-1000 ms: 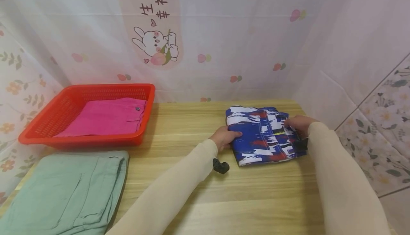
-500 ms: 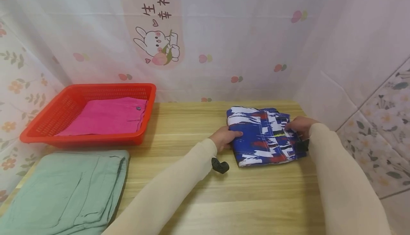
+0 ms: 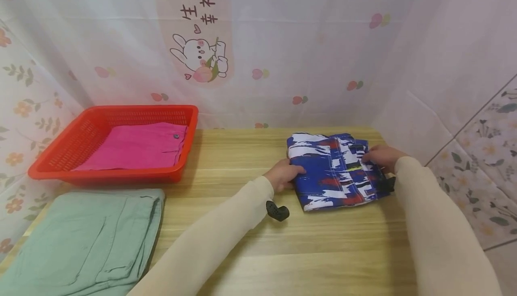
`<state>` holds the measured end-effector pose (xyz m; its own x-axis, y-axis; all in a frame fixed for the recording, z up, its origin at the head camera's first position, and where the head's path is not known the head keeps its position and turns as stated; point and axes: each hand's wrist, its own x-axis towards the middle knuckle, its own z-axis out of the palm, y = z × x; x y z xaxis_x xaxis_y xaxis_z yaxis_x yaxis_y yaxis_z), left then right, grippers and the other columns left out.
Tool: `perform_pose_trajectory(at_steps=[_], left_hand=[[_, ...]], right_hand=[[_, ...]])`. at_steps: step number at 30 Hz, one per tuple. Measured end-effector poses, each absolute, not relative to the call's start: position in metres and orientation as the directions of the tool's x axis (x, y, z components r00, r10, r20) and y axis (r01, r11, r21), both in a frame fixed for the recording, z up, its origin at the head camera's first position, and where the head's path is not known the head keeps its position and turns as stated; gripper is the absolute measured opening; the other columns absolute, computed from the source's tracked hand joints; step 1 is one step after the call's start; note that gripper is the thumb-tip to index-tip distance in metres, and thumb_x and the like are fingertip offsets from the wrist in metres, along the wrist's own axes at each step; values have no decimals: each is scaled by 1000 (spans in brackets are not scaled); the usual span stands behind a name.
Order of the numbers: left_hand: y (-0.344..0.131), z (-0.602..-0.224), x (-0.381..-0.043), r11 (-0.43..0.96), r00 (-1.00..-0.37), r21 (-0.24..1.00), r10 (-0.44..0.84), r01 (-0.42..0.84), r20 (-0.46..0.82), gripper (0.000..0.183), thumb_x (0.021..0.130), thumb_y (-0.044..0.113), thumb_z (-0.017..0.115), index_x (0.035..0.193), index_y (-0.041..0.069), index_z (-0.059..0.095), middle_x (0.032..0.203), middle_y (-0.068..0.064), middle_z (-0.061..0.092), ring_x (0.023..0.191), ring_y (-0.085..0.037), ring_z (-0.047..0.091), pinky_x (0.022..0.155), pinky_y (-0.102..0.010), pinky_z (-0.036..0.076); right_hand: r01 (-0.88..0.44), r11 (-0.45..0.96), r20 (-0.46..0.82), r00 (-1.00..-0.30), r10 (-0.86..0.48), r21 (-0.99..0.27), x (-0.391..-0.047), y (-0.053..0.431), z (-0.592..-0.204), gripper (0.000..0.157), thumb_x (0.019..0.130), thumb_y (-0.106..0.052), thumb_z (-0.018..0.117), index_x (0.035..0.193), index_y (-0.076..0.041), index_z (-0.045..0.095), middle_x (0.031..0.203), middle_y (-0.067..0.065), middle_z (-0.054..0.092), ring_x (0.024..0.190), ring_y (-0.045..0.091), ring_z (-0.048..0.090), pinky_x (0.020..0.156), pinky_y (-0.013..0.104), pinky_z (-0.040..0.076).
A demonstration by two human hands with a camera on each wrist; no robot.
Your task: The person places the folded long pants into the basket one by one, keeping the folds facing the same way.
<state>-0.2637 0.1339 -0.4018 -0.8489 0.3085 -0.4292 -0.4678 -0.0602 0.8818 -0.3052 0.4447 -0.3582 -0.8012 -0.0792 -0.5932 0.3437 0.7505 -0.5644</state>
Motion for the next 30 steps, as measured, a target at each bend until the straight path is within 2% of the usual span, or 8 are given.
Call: perform_pose_trajectory(at_steps=[7, 18, 30], left_hand=[[132, -395, -263, -57, -856, 891, 311, -450, -413, 42, 82, 5, 63, 120, 5, 46, 100, -10, 60, 94, -29, 61, 84, -47, 48], [122, -381, -261, -47, -868, 910, 326, -411, -375, 45, 82, 9, 64, 123, 8, 46, 102, -9, 59, 93, -28, 61, 85, -48, 48], [113, -373, -257, -20, -881, 935, 342, -354, -326, 45, 83, 15, 66, 124, 10, 48, 102, -6, 60, 91, -26, 62, 83, -46, 49]], right_hand=[[291, 768, -555, -826, -99, -570, -306, 448, -349, 70, 89, -31, 55, 131, 17, 26, 110, 20, 55, 91, 23, 59, 80, 42, 50], [252, 761, -524, -841, -133, -598, -299, 444, -332, 73, 91, -37, 53, 132, 15, 23, 114, 19, 54, 93, 21, 58, 84, 46, 48], [249, 724, -504, -849, -156, -644, -286, 440, -323, 75, 91, -39, 55, 135, 12, 22, 112, 16, 57, 96, 24, 59, 83, 43, 50]])
